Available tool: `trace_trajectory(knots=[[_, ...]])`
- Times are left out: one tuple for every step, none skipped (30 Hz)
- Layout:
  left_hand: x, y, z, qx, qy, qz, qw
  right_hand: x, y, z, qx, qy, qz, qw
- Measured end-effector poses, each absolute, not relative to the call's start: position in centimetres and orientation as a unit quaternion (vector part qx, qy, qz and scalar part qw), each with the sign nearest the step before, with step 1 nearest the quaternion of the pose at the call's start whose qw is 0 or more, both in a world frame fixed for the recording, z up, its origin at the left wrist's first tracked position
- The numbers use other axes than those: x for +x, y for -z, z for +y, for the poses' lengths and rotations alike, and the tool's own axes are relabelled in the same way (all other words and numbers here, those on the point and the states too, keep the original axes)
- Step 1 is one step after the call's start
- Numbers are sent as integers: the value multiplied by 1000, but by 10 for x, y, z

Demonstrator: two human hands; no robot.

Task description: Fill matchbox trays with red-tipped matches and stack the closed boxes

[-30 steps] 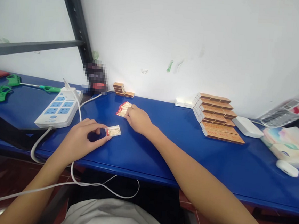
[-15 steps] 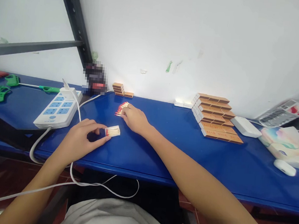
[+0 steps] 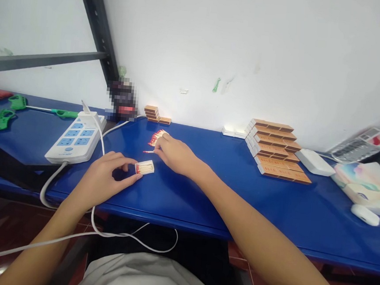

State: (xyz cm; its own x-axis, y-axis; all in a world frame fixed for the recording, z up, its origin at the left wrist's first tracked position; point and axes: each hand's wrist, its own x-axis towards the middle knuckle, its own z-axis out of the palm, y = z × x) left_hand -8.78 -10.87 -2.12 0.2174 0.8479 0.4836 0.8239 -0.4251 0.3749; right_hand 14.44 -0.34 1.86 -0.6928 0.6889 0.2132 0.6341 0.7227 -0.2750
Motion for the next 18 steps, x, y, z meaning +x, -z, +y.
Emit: trace_trajectory(knots=[[-88,21,-109,780,-322,537,18,146,-23,-10,-357,-93,-918,148],[-87,21,-109,780,-320,537,17,147,-27,-16,-351,-95,-921,140],[-87,21,-109,781,-319,537,16,147,-30,-21,-345,-94,-925,128],[-87,21,-109,782,-317,537,16,146,-31,-25,-339,-92,-929,115],[-87,21,-109,782,-317,536,15,145,-30,-28,-334,-89,-933,103],[-87,21,-109,783,-316,536,15,143,-29,-31,-328,-85,-936,93],[-87,21,-109,783,-318,535,15,142,-27,-32,-323,-82,-939,87],[-87,21,-109,782,-320,535,15,140,-24,-32,-317,-83,-941,86],[-87,21,-109,781,-322,535,15,140,-22,-32,-311,-89,-942,89],[-87,21,-109,780,-324,535,15,140,-21,-30,-305,-98,-943,95],[-87,21,-109,780,-325,534,16,140,-20,-29,-300,-109,-942,104],[-87,22,-109,781,-326,533,17,141,-20,-27,-297,-120,-941,114],[-87,22,-108,781,-326,533,18,143,-20,-24,-295,-128,-939,122],[-88,22,-108,781,-325,533,19,144,-21,-22,-294,-133,-938,128],[-88,22,-108,781,-324,534,19,146,-22,-20,-293,-137,-937,130],[-88,22,-108,780,-322,536,19,147,-22,-18,-292,-140,-937,130],[-88,21,-108,780,-321,537,19,147,-22,-16,-291,-144,-937,129],[-88,21,-108,779,-321,538,19,148,-22,-14,-290,-150,-936,129]])
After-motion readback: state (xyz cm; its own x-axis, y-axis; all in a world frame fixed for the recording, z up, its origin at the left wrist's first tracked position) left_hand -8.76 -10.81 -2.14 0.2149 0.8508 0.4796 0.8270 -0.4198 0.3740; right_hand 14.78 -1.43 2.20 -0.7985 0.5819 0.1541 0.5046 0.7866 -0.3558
